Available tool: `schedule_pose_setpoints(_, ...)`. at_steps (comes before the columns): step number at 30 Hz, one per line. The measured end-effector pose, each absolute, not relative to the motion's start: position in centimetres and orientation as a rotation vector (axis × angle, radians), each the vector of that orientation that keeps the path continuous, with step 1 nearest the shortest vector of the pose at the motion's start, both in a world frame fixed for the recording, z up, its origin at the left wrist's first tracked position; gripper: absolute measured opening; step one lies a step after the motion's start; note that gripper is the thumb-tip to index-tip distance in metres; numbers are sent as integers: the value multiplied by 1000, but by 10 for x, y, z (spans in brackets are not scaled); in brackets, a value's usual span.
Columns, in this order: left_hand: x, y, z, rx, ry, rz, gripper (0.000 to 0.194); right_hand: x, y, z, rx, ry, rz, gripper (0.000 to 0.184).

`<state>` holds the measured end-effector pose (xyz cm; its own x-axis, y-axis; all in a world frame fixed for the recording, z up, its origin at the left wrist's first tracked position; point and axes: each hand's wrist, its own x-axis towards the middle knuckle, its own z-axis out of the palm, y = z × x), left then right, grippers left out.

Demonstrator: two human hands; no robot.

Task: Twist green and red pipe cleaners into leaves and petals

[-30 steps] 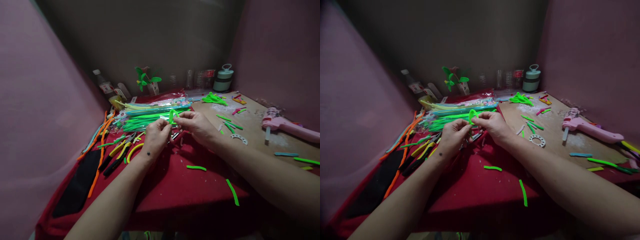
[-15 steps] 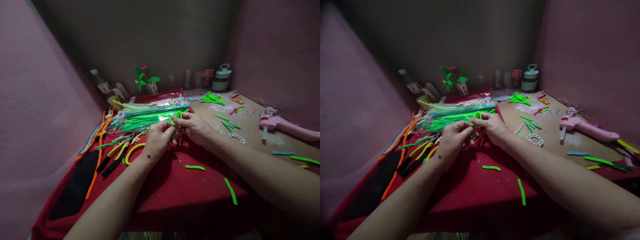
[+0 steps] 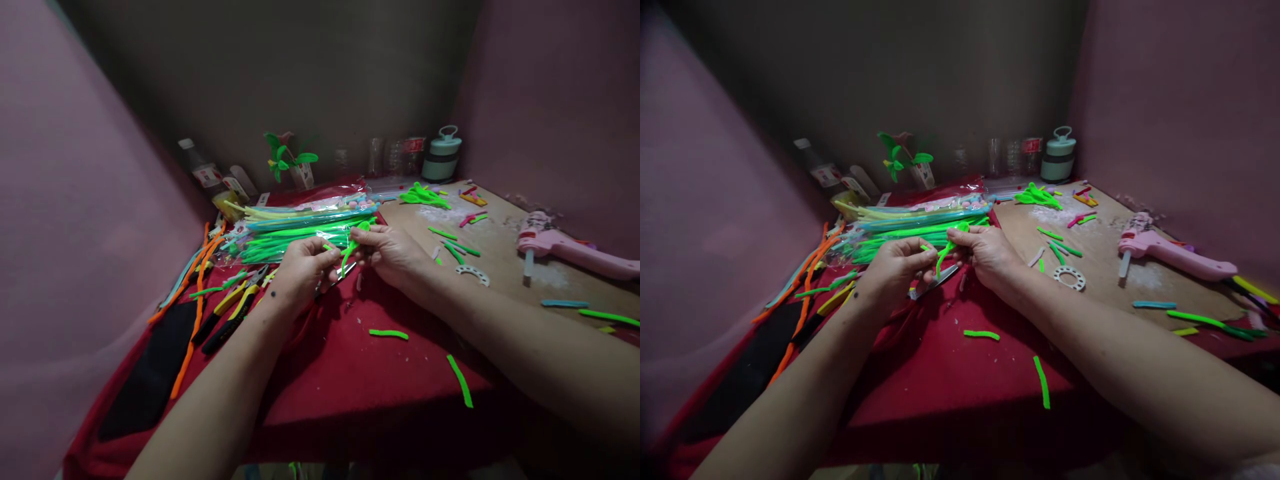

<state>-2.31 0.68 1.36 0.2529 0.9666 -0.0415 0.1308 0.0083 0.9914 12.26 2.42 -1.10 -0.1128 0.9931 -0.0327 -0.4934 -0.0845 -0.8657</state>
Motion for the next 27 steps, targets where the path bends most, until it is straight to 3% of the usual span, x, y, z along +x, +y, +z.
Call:
schedule_pose_setpoints(8,-32,15,12,1420,1214,895,11,125,25,-10,-833,-867,1467,26)
schedule_pose_setpoints(13,-28,14,16,1727,1432,1311,17,126,24,-10,-920,-926,1450,31)
schedule_pose_setpoints(19,-15,5,13,1752,1255,907,8,125,22,-11,-901,-1036,1496,35)
schedule_pose_setpoints(27,-17,6,13,1694,1268,919,11,124,15,-7,-822,-1029,1536,32)
